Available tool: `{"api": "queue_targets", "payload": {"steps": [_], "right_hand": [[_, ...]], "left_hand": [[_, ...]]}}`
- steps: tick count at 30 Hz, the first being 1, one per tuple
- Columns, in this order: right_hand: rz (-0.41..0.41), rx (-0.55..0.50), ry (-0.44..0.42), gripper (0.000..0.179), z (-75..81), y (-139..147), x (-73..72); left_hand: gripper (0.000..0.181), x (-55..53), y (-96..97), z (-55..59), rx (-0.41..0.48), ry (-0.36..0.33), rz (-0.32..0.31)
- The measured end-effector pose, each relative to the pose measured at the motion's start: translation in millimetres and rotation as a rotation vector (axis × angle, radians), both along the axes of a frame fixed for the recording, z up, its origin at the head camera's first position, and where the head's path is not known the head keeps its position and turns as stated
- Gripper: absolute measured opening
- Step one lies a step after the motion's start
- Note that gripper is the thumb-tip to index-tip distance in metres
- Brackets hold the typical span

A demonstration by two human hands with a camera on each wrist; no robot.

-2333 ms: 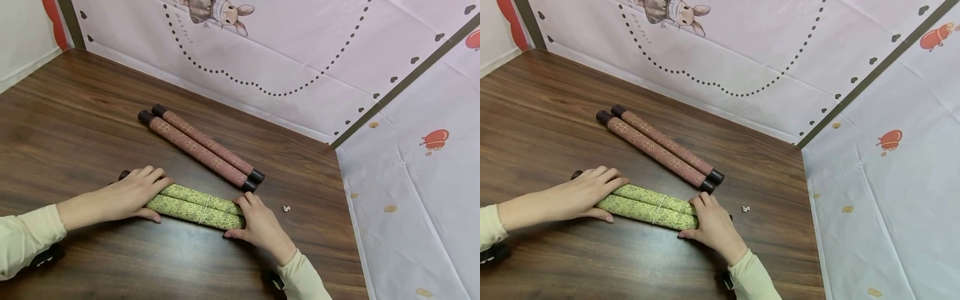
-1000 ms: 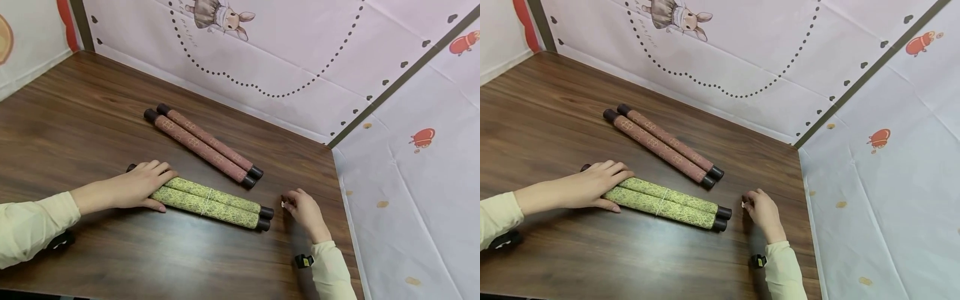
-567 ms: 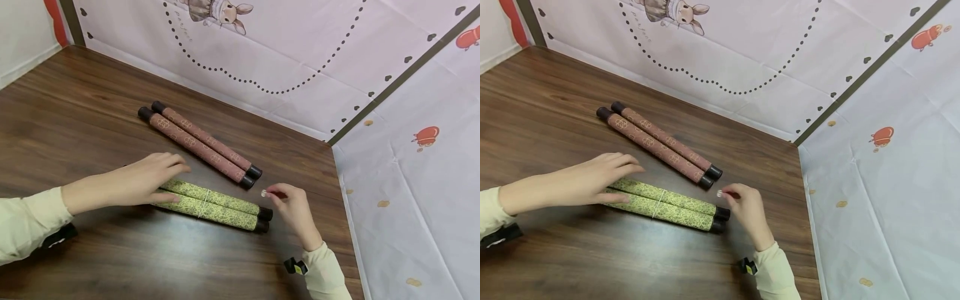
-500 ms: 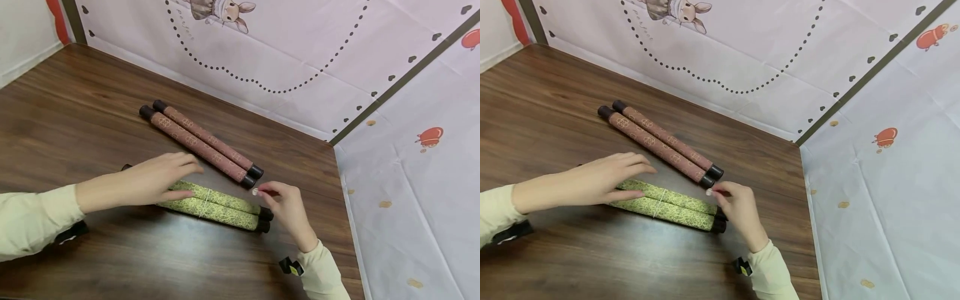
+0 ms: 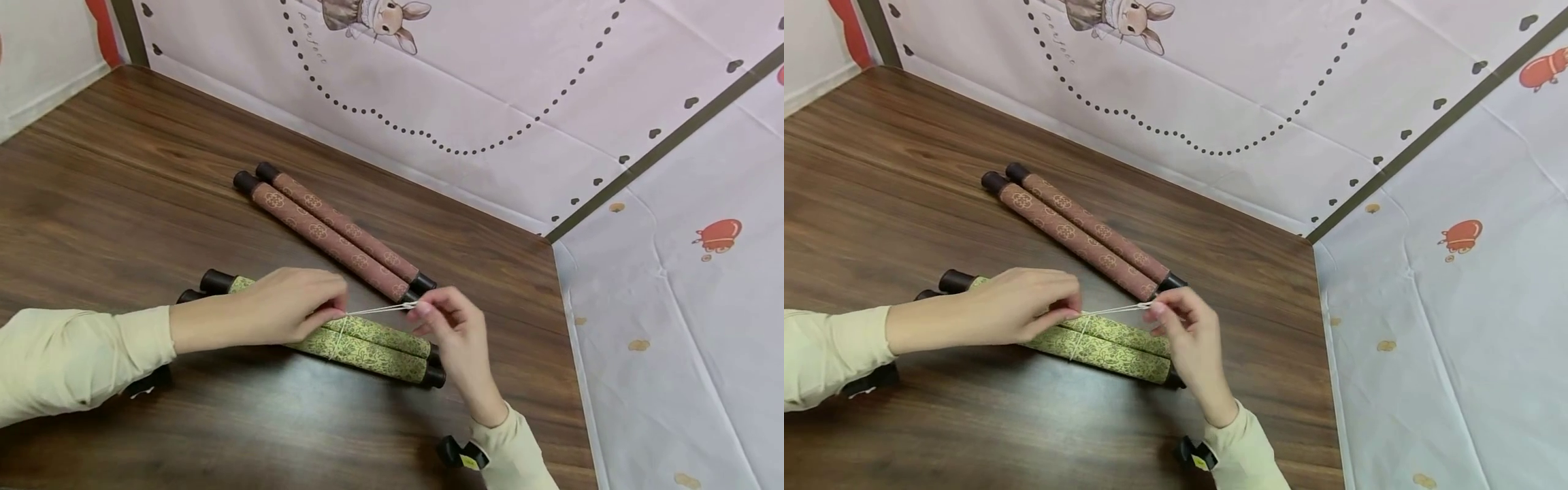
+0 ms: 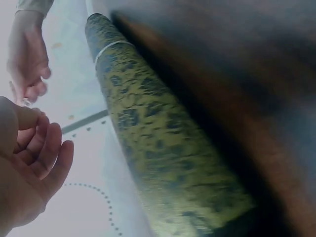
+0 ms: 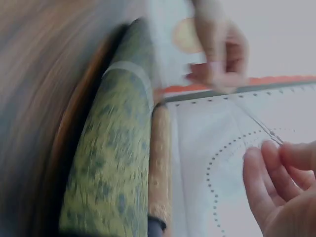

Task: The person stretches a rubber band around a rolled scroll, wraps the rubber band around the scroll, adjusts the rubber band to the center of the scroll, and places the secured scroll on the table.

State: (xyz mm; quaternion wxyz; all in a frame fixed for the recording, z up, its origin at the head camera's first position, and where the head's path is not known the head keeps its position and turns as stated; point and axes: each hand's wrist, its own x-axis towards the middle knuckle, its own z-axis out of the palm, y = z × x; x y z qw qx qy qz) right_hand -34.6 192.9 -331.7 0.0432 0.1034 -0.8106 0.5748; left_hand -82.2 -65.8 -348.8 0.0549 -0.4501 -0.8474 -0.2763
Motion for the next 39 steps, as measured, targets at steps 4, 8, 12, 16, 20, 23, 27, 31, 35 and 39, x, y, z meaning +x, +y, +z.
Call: {"api": "queue_targets", "payload": {"steps": [4, 8, 12, 16, 20, 23, 27, 31, 35, 39], "right_hand": [[0.011, -0.337, -0.136, 0.006, 1.9, 0, 0.8], [0.112, -0.547, -0.219, 0.011, -1.2, -4, 2.5], [0.23, -0.5, -0.319, 0.012, -11.5, -6, 7.5], [0.319, -0.144, -0.388, 0.008, -20.7, -8, 11.6], [0.296, 0.095, -0.331, 0.014, -17.0, -9, 11.2], [0.248, 0.104, -0.2, 0.02, -12.1, -12, 8.2], [0.262, 0.086, -0.09, 0.031, -8.8, -25, 5.2], [0.274, 0.14, -0.114, 0.024, -9.2, -38, 5.1], [0.201, 0.189, -0.101, 0.01, -11.1, -39, 5.7], [0.183, -0.069, -0.17, 0.005, -9.4, -30, 5.6]], "left_hand": [[0.015, 3.4, -3.1, -7.4, -0.038, -0.056, -0.011], [0.017, 3.7, -1.8, -8.3, -0.017, -0.134, -0.027], [0.013, 0.6, -5.6, -4.4, 0.131, -0.241, 0.025], [0.013, -0.5, -10.2, 1.8, 0.291, -0.39, 0.095], [0.008, 2.3, -8.6, 5.2, 0.295, -0.512, 0.024], [0.006, 4.4, -5.7, 3.7, 0.262, -0.497, -0.034], [0.009, 5.9, -3.0, 1.9, 0.25, -0.413, -0.061], [0.01, 6.4, -1.0, 1.9, 0.25, -0.344, -0.076], [0.01, 5.8, -2.3, 3.0, 0.236, -0.301, -0.067], [0.009, 4.7, -6.2, 3.3, 0.19, -0.254, -0.061]]}}
